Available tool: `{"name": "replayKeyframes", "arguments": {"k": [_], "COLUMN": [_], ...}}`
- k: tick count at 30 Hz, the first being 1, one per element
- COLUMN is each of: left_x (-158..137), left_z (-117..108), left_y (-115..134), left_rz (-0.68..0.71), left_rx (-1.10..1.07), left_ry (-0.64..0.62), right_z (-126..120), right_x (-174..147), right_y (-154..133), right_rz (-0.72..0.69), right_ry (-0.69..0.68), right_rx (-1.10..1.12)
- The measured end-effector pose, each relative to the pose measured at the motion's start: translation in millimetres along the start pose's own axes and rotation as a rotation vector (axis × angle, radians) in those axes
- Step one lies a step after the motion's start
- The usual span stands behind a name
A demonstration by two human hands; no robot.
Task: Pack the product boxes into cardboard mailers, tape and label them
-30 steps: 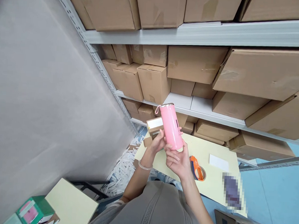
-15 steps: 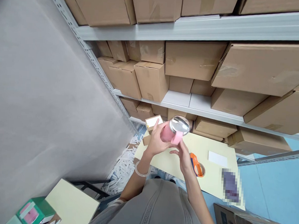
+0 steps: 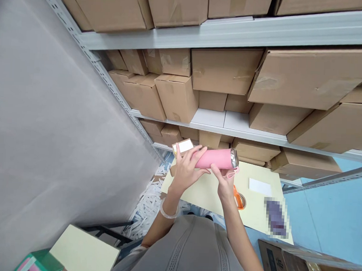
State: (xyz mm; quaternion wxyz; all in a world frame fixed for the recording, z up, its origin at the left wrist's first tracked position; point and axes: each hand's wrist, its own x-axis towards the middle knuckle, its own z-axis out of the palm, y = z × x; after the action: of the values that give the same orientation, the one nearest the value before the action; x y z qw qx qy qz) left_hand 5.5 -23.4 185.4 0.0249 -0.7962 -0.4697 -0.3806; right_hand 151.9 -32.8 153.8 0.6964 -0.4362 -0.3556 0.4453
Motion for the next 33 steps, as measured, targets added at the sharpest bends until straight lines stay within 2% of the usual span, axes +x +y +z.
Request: {"name": "replayKeyframes", "arguments": {"k": [4, 8, 12, 16, 19, 23, 26, 29, 33], "left_x": [-1, -2, 1, 1, -2, -5, -8, -18, -49], "left_z": [-13, -8, 7, 16, 16, 15, 12, 10, 21], "left_y": [-7, -11, 0, 5, 2, -1, -9, -36, -88], "left_rz": [-0.125, -0.171, -0.132, -0.11, -0.112, -0.117, -0.136, -0.21, -0.421], "left_rx": [-0.159, -0.437, -0.544, -0.53, -0.465, -0.404, -0.385, -0.359, -0.237], "left_ry": [0.033, 0.019, -0.077, -0.076, -0.058, -0.079, -0.124, -0.116, 0.018], "right_z": [-7, -9, 1, 7, 8, 11, 10, 1, -16], "right_x": [9, 16, 7, -5, -10, -11, -9, -3, 11], "right_y": [0, -2, 11, 31, 41, 42, 38, 38, 43], "right_rz": [0.258, 0.584, 0.864, 1.022, 1.036, 0.902, 0.815, 0.752, 0.56], "right_ry": [0.027, -0.03, -0.079, -0.088, -0.163, -0.208, -0.201, -0.152, 0.043], "right_rx": [0.387, 0.729, 0.928, 0.943, 0.863, 0.612, 0.514, 0.471, 0.385]}}
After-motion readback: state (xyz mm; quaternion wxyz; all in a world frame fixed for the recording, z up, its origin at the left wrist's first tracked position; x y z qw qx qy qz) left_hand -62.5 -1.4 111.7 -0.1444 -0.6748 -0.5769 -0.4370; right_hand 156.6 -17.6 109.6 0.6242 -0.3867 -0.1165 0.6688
